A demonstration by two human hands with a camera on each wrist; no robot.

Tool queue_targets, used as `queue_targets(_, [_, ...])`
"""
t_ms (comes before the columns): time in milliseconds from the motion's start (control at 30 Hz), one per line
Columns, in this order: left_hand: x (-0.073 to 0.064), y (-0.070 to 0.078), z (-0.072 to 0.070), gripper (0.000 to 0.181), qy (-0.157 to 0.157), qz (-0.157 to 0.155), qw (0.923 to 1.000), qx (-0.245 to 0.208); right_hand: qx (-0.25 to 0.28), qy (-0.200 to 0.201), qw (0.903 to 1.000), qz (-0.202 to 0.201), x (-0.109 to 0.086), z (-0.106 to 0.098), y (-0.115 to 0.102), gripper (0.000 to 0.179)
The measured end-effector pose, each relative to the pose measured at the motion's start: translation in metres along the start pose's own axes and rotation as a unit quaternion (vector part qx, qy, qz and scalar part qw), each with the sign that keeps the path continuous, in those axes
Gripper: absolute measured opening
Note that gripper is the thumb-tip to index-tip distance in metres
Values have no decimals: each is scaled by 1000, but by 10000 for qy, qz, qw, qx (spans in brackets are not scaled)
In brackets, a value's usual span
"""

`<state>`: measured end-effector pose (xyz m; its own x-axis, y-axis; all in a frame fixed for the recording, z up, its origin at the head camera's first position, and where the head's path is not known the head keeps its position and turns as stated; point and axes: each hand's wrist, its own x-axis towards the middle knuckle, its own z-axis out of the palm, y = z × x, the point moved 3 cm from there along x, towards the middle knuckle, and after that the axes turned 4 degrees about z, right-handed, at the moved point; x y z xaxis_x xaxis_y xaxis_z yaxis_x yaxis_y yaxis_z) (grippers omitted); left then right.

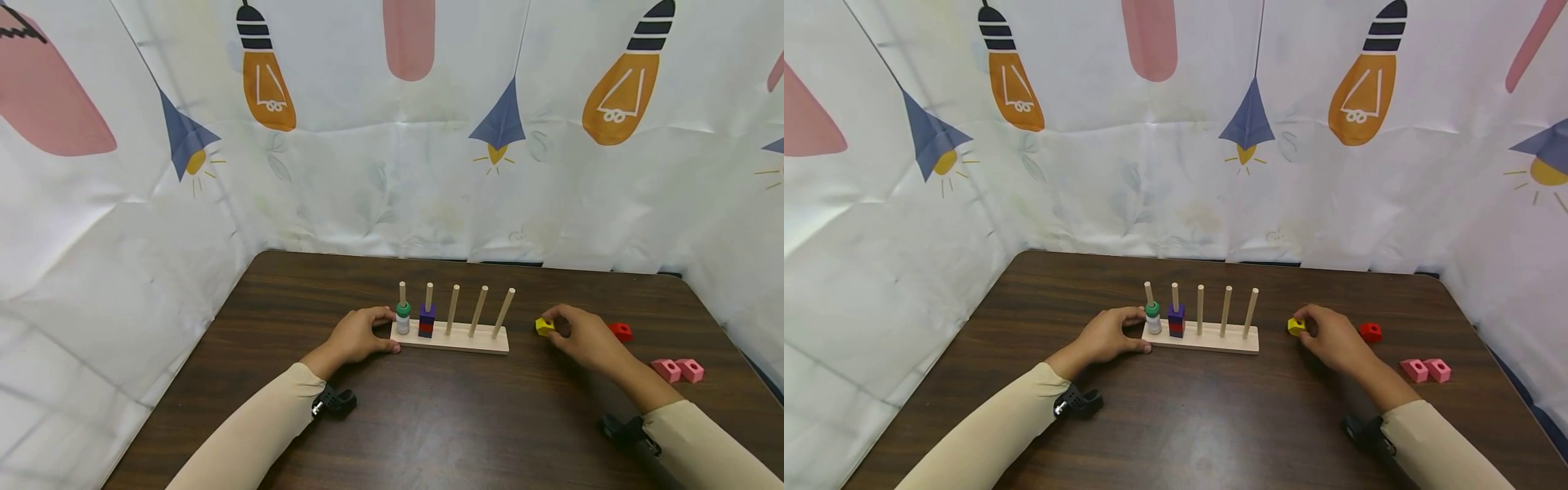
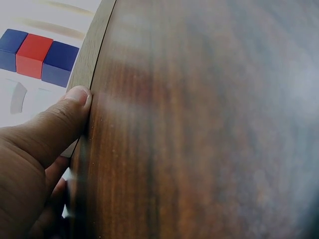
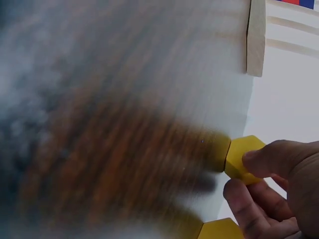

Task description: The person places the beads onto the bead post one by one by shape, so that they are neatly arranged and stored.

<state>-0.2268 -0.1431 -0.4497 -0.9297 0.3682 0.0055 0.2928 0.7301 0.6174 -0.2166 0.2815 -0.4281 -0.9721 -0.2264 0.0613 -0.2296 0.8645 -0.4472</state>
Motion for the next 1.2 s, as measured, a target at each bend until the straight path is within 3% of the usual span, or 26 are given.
queue_targets(300, [1, 0, 1, 62, 12, -45, 10000, 0, 117, 52, 9999, 10, 4, -5, -6, 26])
queue_targets(500, [1, 0, 0, 62, -18, -50, 10000, 22, 495, 148, 9986, -67, 5, -25, -19, 29])
queue_targets(700, [0, 0, 0, 62, 4, 30, 10000, 1, 437, 92, 9989, -146, 6, -47, -35, 28])
queue_targets(1000, [0, 1, 0, 63, 1, 15, 10000, -38, 379, 677, 9931, -880, 6, -77, -65, 27])
queue_targets(1200, [0, 1, 0, 63, 17, -2, 10000, -76, 383, 954, 9866, -1271, 10, -86, -86, 27])
